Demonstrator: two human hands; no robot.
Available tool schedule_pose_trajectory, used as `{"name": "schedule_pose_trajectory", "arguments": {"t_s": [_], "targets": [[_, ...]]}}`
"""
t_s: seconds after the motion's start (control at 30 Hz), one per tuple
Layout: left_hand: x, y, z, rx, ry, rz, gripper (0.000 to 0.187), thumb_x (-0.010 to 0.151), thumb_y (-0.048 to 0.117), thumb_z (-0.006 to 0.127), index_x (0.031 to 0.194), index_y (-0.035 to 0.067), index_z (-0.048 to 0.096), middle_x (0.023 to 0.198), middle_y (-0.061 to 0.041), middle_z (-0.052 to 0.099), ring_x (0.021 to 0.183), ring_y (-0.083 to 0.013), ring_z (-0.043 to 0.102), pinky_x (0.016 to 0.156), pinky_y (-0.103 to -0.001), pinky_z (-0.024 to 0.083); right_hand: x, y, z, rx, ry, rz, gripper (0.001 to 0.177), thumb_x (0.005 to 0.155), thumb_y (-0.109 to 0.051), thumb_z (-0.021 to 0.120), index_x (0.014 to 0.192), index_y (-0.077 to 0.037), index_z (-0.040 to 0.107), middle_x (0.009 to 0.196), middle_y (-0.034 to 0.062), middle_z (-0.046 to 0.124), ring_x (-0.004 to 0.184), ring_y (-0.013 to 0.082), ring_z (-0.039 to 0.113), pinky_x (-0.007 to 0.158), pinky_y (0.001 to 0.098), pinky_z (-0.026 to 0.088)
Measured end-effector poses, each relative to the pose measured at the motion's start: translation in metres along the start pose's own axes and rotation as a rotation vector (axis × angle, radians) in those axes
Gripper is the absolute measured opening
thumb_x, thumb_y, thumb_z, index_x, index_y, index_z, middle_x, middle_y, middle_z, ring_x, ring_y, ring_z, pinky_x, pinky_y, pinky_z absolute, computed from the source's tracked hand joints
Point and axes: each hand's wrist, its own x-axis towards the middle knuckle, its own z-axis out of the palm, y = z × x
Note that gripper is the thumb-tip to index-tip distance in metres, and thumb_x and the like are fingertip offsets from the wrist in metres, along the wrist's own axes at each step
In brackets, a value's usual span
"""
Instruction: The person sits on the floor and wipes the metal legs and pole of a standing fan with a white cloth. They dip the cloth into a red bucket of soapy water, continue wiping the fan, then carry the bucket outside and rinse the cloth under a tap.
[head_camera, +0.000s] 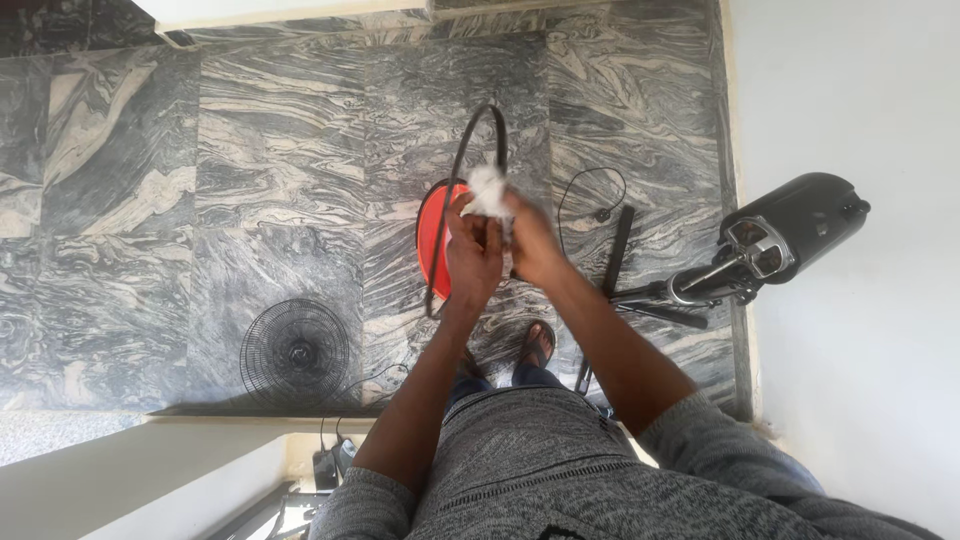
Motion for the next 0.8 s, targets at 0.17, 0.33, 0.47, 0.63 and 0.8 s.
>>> {"name": "schedule_pose_trajectory", "arguments": {"t_s": [0.17,0.33,0.47,0.63,0.8], "targets": [[0.0,-0.002,-0.017,-0.057,-0.026,0.056,0.06,0.099,0.006,0.061,0.149,0.005,0.027,0.078,-0.006,0.065,0.063,-0.0107,0.06,0.058,-0.028,0.048,0.001,0.024,0.001,-0.088,-0.136,-0.06,0.027,0.1,-0.017,0.062,0.12,0.001,0.066,0.108,0.015,0.069,0.095,0.0257,0.065,0.082,0.0404,0.052],[-0.023,0.006,-0.016,-0.007,0.055,-0.022,0.054,0.096,0.006,0.066,0.143,0.007,0.037,0.071,-0.007,0.062,0.06,-0.0109,0.057,0.057,-0.028,0.049,0.06,-0.017,0.002,0.121,0.008,-0.007,0.033,0.098,-0.017,0.059,0.122,0.004,0.064,0.115,0.0163,0.072,0.103,0.0264,0.071,0.084,0.043,0.062],[-0.022,-0.008,-0.017,0.014,-0.066,-0.049,0.032,0.097,0.009,0.064,0.127,0.004,0.055,0.074,-0.002,0.067,0.062,-0.0084,0.062,0.059,-0.027,0.051,0.064,-0.034,0.005,0.132,-0.003,-0.04,0.032,0.099,-0.017,0.059,0.127,-0.001,0.059,0.118,0.0155,0.065,0.1,0.0269,0.068,0.082,0.0498,0.059],[0.003,-0.018,-0.022,-0.297,-0.184,-0.173,0.015,0.104,0.01,0.058,0.109,-0.002,0.063,0.08,-0.002,0.068,0.067,-0.0086,0.063,0.065,-0.026,0.054,0.013,-0.006,0.025,-0.127,0.098,-0.056,0.034,0.102,-0.023,0.065,0.13,-0.01,0.05,0.123,0.0131,0.06,0.097,0.0255,0.065,0.07,0.0501,0.038],[-0.017,-0.013,-0.032,-0.143,-0.259,-0.117,0.015,0.105,0.011,0.057,0.107,-0.003,0.063,0.077,-0.004,0.066,0.066,-0.009,0.059,0.062,-0.026,0.051,0.042,-0.068,0.024,0.1,-0.041,-0.173,0.032,0.099,-0.016,0.063,0.123,0.005,0.057,0.115,0.0155,0.062,0.098,0.026,0.065,0.084,0.0511,0.061]]}}
